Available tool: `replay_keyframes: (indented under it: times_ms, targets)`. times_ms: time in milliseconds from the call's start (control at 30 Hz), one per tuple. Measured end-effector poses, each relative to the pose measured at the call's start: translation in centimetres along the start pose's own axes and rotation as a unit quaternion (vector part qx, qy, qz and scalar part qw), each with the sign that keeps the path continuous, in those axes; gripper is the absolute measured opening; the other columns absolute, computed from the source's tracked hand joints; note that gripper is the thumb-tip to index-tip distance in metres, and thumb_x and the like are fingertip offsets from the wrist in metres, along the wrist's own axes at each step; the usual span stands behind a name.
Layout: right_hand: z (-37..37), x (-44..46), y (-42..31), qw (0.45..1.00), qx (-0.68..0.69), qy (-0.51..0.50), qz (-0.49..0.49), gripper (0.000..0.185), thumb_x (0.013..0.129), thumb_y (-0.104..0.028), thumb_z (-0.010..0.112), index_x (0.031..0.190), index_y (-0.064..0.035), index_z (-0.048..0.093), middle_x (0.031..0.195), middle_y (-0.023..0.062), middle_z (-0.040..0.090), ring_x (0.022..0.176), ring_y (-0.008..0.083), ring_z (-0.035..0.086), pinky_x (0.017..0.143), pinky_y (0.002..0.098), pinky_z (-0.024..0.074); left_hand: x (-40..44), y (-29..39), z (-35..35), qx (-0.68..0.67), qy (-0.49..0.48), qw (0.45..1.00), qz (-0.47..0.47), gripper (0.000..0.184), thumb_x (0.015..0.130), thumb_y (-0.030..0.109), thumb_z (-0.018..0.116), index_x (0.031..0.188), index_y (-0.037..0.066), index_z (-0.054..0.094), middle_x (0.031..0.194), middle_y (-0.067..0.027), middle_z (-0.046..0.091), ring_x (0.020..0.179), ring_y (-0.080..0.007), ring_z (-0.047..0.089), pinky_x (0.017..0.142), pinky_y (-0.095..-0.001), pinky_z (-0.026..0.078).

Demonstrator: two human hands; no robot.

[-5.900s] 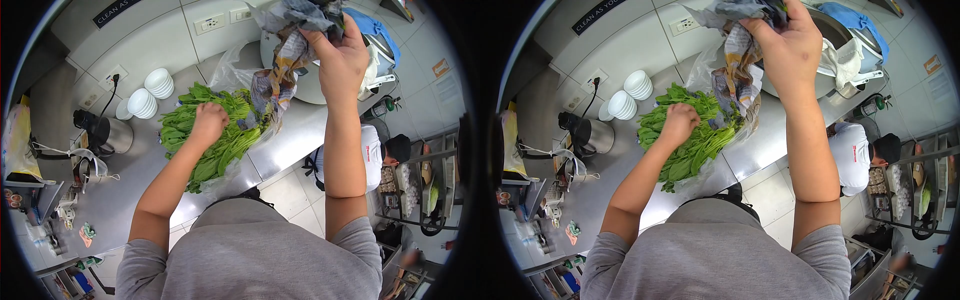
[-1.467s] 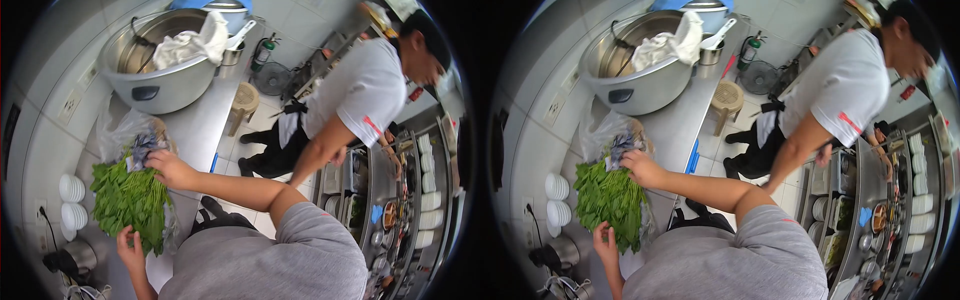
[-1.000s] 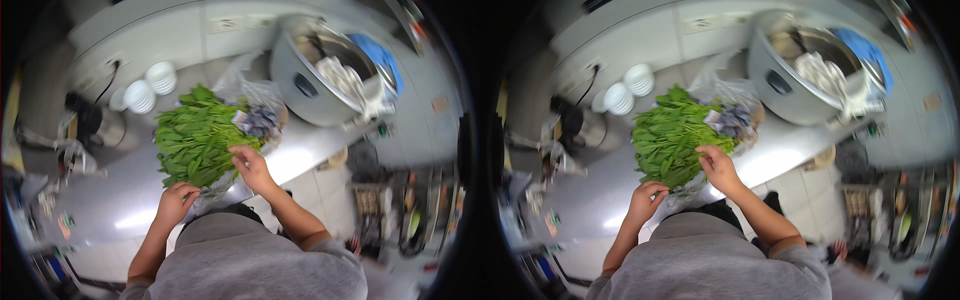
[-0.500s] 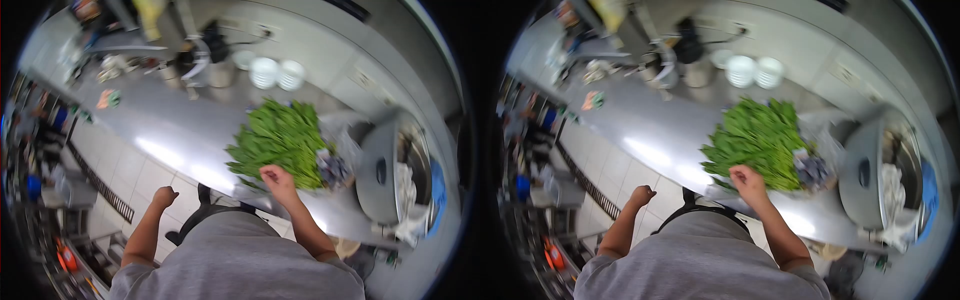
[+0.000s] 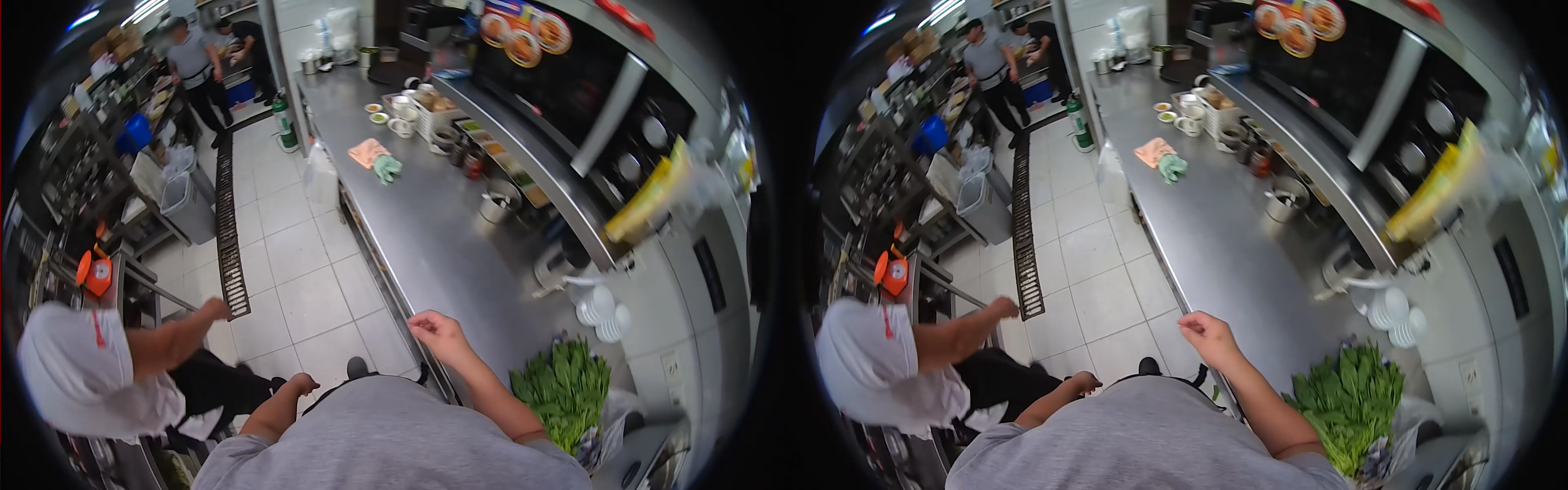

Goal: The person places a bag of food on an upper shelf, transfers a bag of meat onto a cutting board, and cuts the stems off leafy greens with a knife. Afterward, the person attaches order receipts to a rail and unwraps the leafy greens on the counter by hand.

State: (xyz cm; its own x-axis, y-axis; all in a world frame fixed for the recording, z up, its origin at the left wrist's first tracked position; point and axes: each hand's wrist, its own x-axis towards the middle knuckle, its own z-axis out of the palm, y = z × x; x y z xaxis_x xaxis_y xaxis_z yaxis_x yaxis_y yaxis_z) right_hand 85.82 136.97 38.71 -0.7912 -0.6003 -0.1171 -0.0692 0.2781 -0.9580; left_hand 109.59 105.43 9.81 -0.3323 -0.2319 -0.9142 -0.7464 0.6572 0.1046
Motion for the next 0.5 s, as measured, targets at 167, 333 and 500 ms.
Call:
replay_keyframes:
  times_ms: [167,333,500]
  targets:
    - [6.5,8.9,-3.2,0.992,-0.028,-0.117,-0.029,0.019,0.086,-0.016,0.062,0.101,-0.0058,0.065,0.088,0.0051,0.066,0.079,0.0124,0.06,0.073,0.027,0.0493,1.8,-5.3,-5.9,-0.091,0.149,0.98,0.097,0.039,0.079,0.04,0.061,0.091,0.005,0.071,0.091,-0.0164,0.068,0.086,-0.0308,0.065,0.079,-0.0394,0.05]
    - [8.5,14.9,-2.1,0.981,-0.06,-0.184,0.01,0.02,0.086,-0.018,0.063,0.103,-0.0067,0.065,0.085,0.0043,0.065,0.079,0.0129,0.06,0.073,0.0272,0.0491,2.7,-10.3,-10.7,-0.151,0.175,0.973,0.022,0.042,0.078,0.041,0.063,0.097,0.003,0.07,0.095,-0.0168,0.068,0.092,-0.0324,0.064,0.084,-0.0391,0.049]
    - [6.0,23.5,0.2,0.972,-0.072,-0.215,0.06,0.02,0.084,-0.013,0.065,0.102,-0.0045,0.065,0.084,0.0041,0.065,0.075,0.0118,0.058,0.071,0.027,0.049,5.9,-14.5,-10.4,-0.119,0.072,0.985,-0.104,0.045,0.08,0.044,0.06,0.094,0.003,0.07,0.088,-0.0154,0.069,0.083,-0.0309,0.066,0.076,-0.0394,0.051]
